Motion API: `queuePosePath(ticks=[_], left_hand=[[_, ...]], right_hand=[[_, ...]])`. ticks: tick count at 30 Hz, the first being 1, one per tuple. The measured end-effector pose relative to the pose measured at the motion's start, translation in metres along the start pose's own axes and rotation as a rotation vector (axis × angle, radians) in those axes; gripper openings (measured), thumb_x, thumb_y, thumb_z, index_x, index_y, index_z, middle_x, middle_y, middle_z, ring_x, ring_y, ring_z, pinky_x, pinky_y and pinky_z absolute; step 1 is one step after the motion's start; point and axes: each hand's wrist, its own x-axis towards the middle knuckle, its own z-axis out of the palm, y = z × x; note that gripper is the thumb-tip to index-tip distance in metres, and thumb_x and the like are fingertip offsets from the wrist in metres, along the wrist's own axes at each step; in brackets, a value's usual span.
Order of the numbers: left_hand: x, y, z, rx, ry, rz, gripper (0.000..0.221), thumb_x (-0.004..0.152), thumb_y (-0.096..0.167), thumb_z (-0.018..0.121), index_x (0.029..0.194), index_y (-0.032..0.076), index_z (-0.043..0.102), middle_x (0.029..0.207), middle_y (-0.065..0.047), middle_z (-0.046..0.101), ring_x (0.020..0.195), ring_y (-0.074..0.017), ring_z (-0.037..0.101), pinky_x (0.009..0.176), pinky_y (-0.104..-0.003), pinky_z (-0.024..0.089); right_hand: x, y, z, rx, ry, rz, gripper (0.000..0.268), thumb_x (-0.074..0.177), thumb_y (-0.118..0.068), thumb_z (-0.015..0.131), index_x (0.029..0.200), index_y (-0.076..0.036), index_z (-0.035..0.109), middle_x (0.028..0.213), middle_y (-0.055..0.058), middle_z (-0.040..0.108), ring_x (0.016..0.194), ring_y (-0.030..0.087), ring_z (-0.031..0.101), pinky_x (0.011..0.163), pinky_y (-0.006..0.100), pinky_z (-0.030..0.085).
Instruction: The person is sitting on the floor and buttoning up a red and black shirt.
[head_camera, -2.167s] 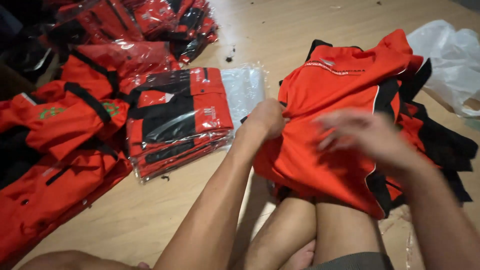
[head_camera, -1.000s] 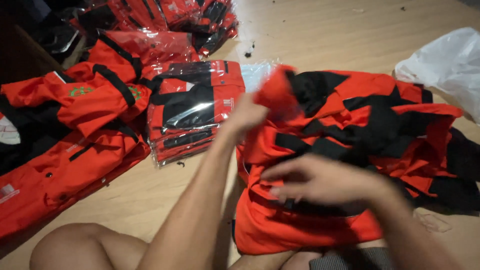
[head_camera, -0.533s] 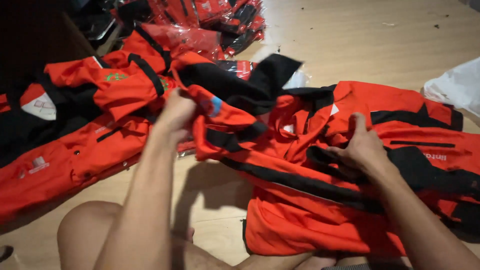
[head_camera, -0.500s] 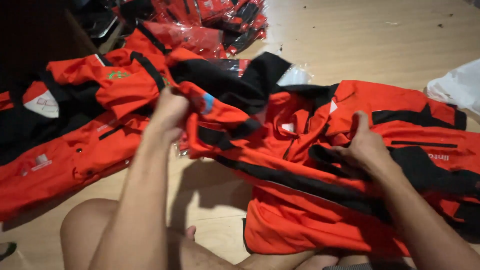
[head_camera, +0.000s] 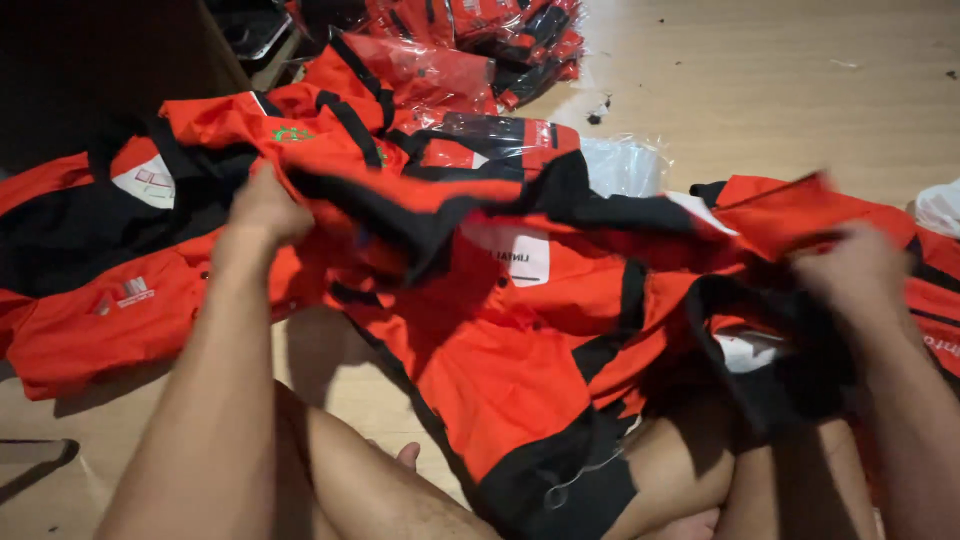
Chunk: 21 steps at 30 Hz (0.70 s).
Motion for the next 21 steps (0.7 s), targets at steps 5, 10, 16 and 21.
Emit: queuePosePath(ticks=[5, 10, 16, 21], left_hand=[[-0.030, 0.021, 0.052, 0.056, 0.127, -0.336, 0.079, 0.080, 0.025, 0.085, 0.142, 0.009, 0.038, 0.137, -0.032, 0.045, 0.124, -0.0513, 0.052, 0.101, -0.058, 0.048], [-0.056, 0.042, 0.098, -0.204, 0.170, 0.340, 0.038, 0.084, 0.024, 0.082, 0.112, 0.004, 0.066, 0.108, -0.019, 0.071, 0.101, -0.0394, 0.066, 0.092, -0.049, 0.049], [-0.118, 0.083, 0.092, 0.116, -0.545, 0.079, 0.133, 0.071, 0.040, 0.095, 0.166, 0.035, 0.001, 0.165, -0.015, 0.032, 0.154, -0.0412, 0.022, 0.123, -0.064, 0.018], [-0.098, 0.046, 0.133, 0.072, -0.450, 0.122, 0.104, 0.077, 0.018, 0.090, 0.157, 0.044, 0.028, 0.151, -0.007, 0.054, 0.146, -0.0345, 0.041, 0.112, -0.077, 0.026]], right_hand=[[-0.070, -0.096, -0.045, -0.257, -0.327, -0.104, 0.033, 0.091, -0.034, 0.070, 0.113, -0.013, 0.083, 0.117, 0.025, 0.068, 0.104, 0.041, 0.065, 0.093, 0.045, 0.049], [-0.039, -0.112, 0.019, 0.277, 0.110, -0.673, 0.018, 0.096, -0.008, 0.065, 0.107, -0.013, 0.077, 0.130, 0.021, 0.050, 0.122, 0.033, 0.057, 0.107, 0.039, 0.046], [-0.027, -0.120, 0.079, -0.143, -0.540, -0.367, 0.106, 0.085, -0.032, 0.078, 0.163, -0.021, 0.007, 0.140, 0.038, 0.057, 0.136, 0.050, 0.053, 0.118, 0.059, 0.037], [-0.060, -0.143, 0.052, -0.139, -0.733, -0.339, 0.103, 0.075, -0.035, 0.085, 0.161, -0.020, 0.031, 0.160, 0.015, 0.046, 0.147, 0.039, 0.044, 0.124, 0.053, 0.034]])
